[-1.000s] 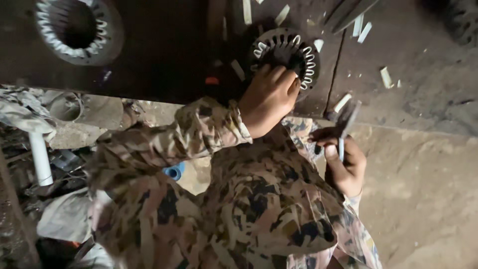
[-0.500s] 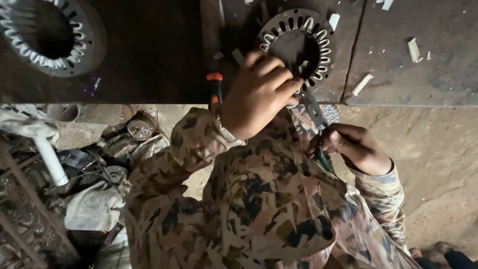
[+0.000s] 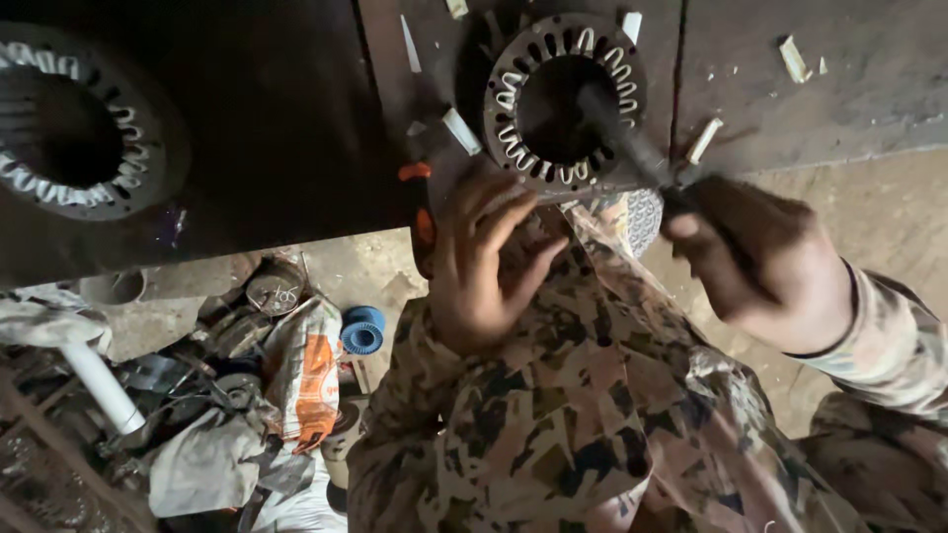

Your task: The person inserts small white rectangular pieces into the slots of circular metal stator cores using pliers. They work on multiple stators placed on a metal table, picking up pieces and placing them into the slots one by one.

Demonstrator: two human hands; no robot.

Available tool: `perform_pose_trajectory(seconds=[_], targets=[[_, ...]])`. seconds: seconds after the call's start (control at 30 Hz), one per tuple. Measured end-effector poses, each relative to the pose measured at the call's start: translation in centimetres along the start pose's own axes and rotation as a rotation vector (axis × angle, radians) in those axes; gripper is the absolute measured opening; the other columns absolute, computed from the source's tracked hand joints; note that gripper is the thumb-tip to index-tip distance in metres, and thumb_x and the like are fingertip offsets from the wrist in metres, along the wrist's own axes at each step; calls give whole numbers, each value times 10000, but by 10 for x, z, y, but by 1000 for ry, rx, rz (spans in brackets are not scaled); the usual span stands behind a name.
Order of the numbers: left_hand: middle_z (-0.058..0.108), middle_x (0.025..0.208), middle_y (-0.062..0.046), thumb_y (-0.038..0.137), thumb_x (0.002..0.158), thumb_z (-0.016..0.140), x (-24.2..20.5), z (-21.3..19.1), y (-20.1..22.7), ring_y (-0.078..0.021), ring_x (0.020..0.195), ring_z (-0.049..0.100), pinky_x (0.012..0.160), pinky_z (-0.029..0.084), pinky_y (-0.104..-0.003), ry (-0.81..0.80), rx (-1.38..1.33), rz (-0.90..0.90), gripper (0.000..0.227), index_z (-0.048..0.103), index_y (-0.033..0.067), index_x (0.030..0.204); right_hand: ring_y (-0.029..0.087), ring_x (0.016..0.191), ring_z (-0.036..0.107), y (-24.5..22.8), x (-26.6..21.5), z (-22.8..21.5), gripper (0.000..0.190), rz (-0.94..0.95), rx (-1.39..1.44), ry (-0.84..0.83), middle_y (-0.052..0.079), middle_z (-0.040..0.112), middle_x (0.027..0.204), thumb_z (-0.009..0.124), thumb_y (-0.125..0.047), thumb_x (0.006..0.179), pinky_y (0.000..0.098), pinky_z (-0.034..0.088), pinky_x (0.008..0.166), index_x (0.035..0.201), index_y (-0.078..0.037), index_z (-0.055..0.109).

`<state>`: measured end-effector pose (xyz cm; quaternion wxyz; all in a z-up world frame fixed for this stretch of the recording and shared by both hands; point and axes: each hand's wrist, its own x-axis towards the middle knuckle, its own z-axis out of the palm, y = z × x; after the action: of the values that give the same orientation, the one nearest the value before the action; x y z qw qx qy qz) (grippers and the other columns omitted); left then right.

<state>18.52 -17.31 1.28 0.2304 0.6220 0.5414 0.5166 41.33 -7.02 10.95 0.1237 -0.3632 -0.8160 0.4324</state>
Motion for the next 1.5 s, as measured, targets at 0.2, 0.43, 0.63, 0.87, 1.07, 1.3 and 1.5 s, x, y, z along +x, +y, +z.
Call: perform_pose_trajectory(seconds=[0.2, 0.43, 0.63, 0.87, 1.07, 1.3, 1.5], targets=[[563, 1404, -117, 94, 970, 847, -2, -19, -3, -321, 1306, 605, 1069, 518, -408, -44, -46, 52, 548, 515, 72, 1406, 140, 353, 422, 4, 5, 15, 231, 100, -219, -69, 75, 522, 530, 563, -32, 1017, 349, 300, 347, 796, 31, 582], [582, 1391, -95, 124, 1022, 792, 17, -17, 0, -276, 1229, 618, 1050, 523, -379, -139, 30, 1, 443, 586, 77, 1411, 140, 376, 512, 34, -22, 24, 137, 208, -63, -77, 87, 611, 597, 573, -38, 982, 290, 376, 343, 954, 56, 667], [633, 1222, -21, 261, 945, 799, 40, 13, -21, -266, 1085, 548, 937, 493, -407, -203, 335, 112, 280, 728, 74, 1142, 180, 760, 707, 83, -55, 37, 231, 11, 644, -34, 184, 760, 1057, 490, -78, 1082, 297, 585, 672, 1111, 72, 663], [666, 1125, -63, 201, 927, 816, 54, 10, -30, -245, 1047, 582, 897, 513, -390, -321, 321, 289, 276, 729, 22, 1119, 360, 1193, 692, 103, -80, 76, 369, 315, 1146, -173, 292, 663, 1294, 428, -177, 1083, 489, 586, 1008, 1222, 132, 572], [657, 1125, -56, 123, 980, 789, 47, 17, -35, -224, 1073, 614, 918, 559, -340, -276, 347, 410, 299, 688, 44, 1250, 409, 1206, 659, 74, -78, 77, 458, 371, 1253, -52, 323, 656, 1296, 404, -238, 1123, 495, 510, 1068, 1260, 173, 553], [648, 1228, -48, 108, 1021, 784, 57, -1, -19, -210, 1101, 578, 932, 520, -362, -47, 322, 431, 331, 625, 134, 1310, 358, 1110, 699, 77, -88, 93, 416, 490, 1430, 27, 257, 699, 1175, 436, -288, 1075, 432, 558, 975, 1159, 90, 586], [628, 1325, -90, 170, 933, 820, 55, -31, -7, -278, 1221, 529, 1057, 464, -425, -164, 501, 349, 344, 709, 108, 1252, 184, 738, 554, 103, -95, 132, 336, 459, 1212, 262, 97, 658, 874, 518, -267, 1125, 297, 398, 645, 1008, 23, 639]])
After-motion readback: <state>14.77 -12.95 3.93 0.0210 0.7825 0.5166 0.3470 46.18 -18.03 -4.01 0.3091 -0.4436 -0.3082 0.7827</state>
